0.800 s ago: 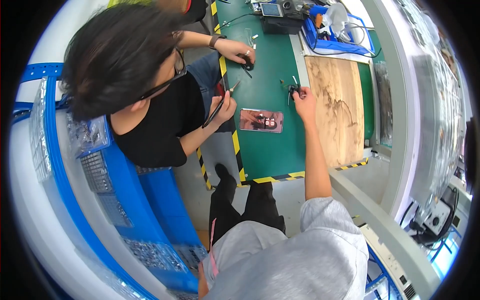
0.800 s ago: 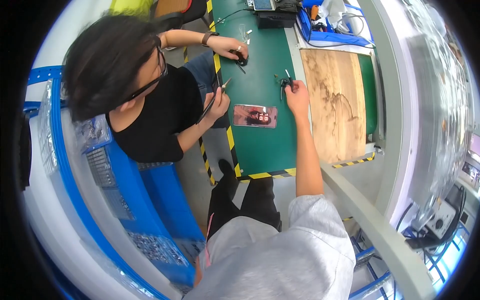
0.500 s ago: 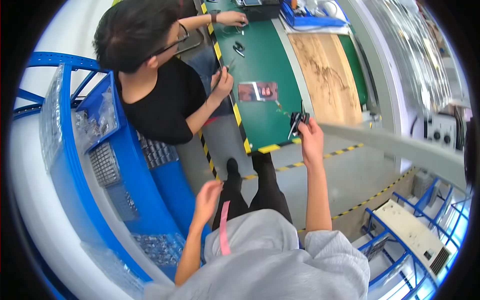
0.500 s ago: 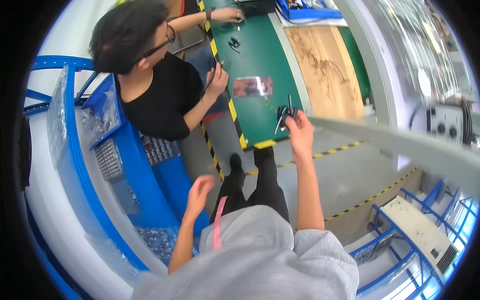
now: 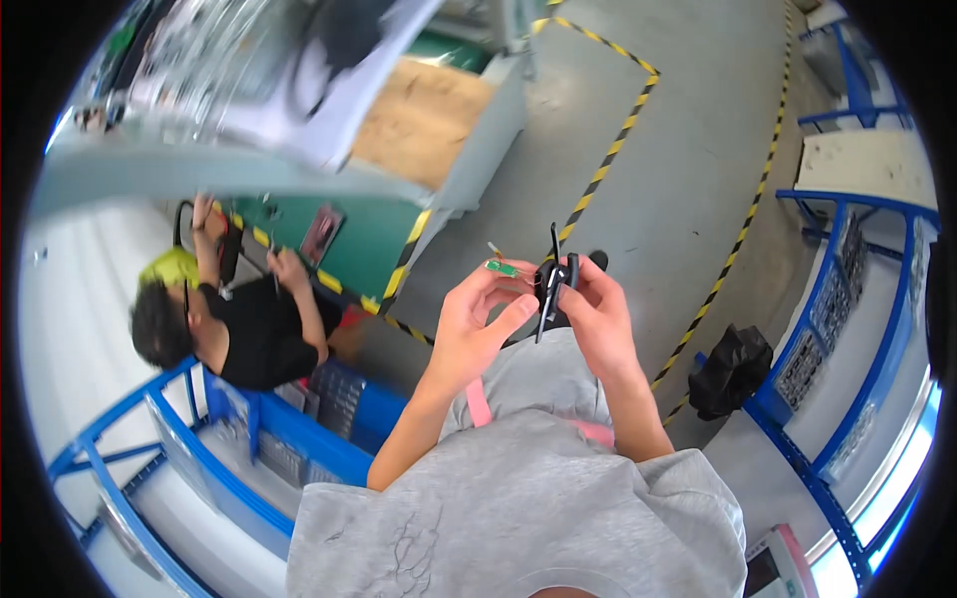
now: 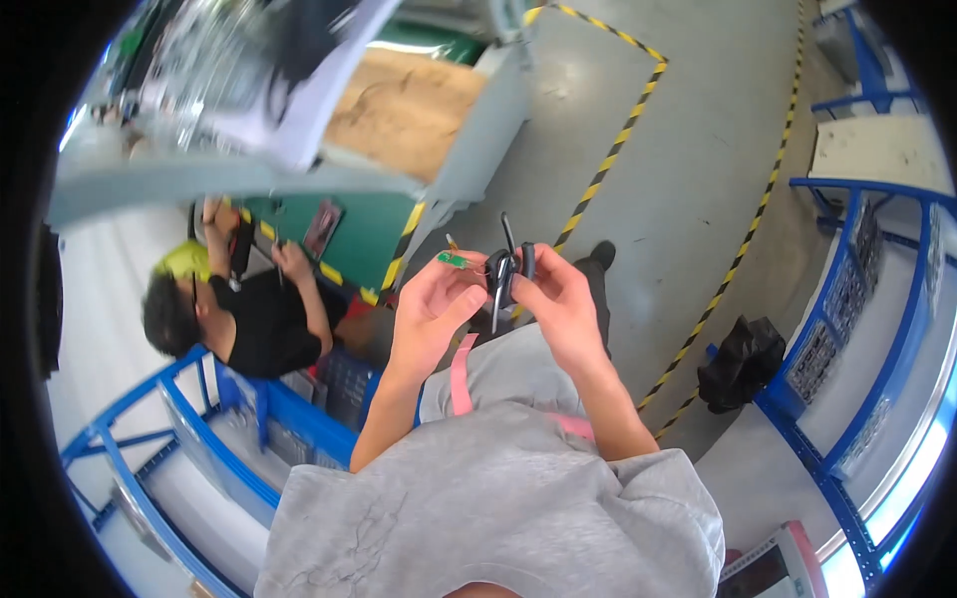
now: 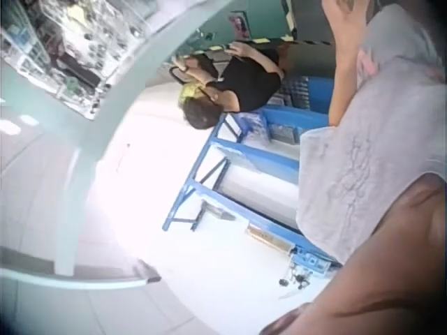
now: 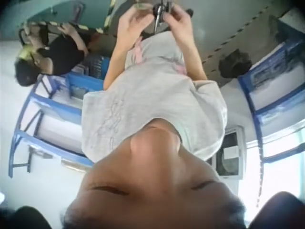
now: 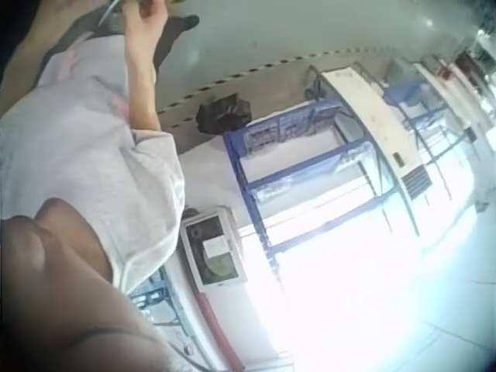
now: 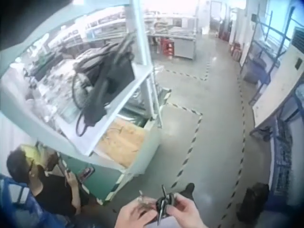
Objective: The person assembles small electronic components by hand, inserting a PCB and a battery into a plastic housing unit.
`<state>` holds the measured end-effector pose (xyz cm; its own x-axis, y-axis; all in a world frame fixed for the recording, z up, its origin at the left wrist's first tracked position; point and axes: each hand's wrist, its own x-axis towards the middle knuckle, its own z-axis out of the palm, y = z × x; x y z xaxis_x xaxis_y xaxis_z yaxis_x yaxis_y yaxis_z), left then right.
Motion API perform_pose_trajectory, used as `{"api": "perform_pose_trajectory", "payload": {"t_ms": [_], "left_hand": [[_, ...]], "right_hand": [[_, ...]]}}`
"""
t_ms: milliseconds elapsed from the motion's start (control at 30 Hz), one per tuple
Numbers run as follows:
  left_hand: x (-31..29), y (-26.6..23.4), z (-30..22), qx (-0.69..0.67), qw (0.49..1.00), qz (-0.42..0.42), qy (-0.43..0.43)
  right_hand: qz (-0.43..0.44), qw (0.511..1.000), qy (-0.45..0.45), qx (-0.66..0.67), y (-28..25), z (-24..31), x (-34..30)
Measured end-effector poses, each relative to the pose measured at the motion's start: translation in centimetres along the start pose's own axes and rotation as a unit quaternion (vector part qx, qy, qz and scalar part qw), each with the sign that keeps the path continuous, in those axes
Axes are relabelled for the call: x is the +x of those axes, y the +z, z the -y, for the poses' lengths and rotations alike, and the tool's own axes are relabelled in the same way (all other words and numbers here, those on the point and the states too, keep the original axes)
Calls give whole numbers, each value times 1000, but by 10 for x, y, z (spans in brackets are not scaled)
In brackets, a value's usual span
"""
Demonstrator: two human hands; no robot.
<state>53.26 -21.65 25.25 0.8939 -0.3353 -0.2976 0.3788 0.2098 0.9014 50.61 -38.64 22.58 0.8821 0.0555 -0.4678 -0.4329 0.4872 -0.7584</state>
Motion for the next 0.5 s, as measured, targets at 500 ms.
{"api": "perform_pose_trajectory", "payload": {"t_ms": [500], "left_hand": [[447, 295, -62, 81, 997, 14, 9]], "right_hand": [[-200, 974, -99, -24, -297, 316, 223]]}}
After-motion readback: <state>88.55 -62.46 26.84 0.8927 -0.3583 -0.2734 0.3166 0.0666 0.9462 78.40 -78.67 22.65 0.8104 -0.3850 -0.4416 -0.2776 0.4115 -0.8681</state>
